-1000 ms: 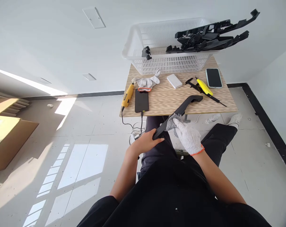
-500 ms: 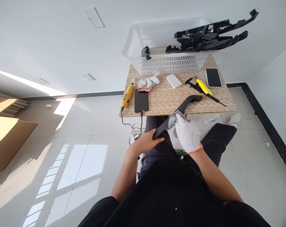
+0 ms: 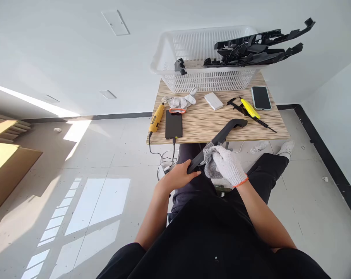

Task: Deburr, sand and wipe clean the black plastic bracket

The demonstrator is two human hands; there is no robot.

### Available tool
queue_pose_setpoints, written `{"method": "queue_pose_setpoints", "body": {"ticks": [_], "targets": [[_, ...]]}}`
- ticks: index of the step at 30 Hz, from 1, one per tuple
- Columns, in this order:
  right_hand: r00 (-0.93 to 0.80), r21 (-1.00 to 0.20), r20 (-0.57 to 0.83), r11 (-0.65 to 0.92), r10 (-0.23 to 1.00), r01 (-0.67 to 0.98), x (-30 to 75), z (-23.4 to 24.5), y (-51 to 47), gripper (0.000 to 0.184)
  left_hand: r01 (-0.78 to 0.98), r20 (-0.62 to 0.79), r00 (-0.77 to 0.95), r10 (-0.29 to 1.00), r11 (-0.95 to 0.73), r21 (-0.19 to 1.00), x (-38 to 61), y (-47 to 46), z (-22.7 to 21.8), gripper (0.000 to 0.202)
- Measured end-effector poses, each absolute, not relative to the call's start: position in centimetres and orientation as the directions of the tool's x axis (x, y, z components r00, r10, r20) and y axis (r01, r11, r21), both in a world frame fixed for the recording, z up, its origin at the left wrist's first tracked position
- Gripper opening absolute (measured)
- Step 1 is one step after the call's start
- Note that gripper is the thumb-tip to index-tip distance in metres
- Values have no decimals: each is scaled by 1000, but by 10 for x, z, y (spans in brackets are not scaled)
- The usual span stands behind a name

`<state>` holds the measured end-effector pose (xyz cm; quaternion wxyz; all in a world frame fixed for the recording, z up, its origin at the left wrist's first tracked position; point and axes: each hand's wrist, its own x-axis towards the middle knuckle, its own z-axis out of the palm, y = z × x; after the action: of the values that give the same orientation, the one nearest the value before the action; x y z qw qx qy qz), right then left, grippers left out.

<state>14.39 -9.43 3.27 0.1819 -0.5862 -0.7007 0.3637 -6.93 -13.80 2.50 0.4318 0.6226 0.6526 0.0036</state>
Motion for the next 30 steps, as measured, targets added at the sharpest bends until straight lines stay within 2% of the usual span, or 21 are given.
{"method": "queue_pose_setpoints", "body": {"ticks": [3,5,7,10,12,14,22,26,30], "targets": [[-266,-774,-209,7,941,633,144,36,-93,33,804,-564,150,812,231,547,-70,-138,25,42],[-258,-756,-193,24,947,654,143,35,-95,33,804,-563,150,813,232,548,-70,-138,24,42],[-240,-693,-145,74,960,717,140,34,-99,33,808,-561,144,815,230,542,-71,-137,24,44],[-221,-509,-81,150,972,848,133,33,-109,37,812,-562,137,816,233,536,-71,-137,23,45],[-213,-378,-92,164,973,911,128,33,-114,40,810,-566,136,813,238,536,-71,-137,23,44],[-208,-300,-117,165,971,940,125,34,-117,41,811,-568,136,812,238,535,-71,-137,24,44],[-205,-185,-188,171,960,968,124,39,-116,44,817,-549,134,825,222,533,-71,-137,26,43],[-207,-106,-232,186,950,977,115,34,-121,55,822,-549,130,826,220,526,-70,-137,26,43],[-205,-18,-192,206,960,978,106,24,-125,60,824,-543,127,830,216,523,-69,-139,26,44]]}}
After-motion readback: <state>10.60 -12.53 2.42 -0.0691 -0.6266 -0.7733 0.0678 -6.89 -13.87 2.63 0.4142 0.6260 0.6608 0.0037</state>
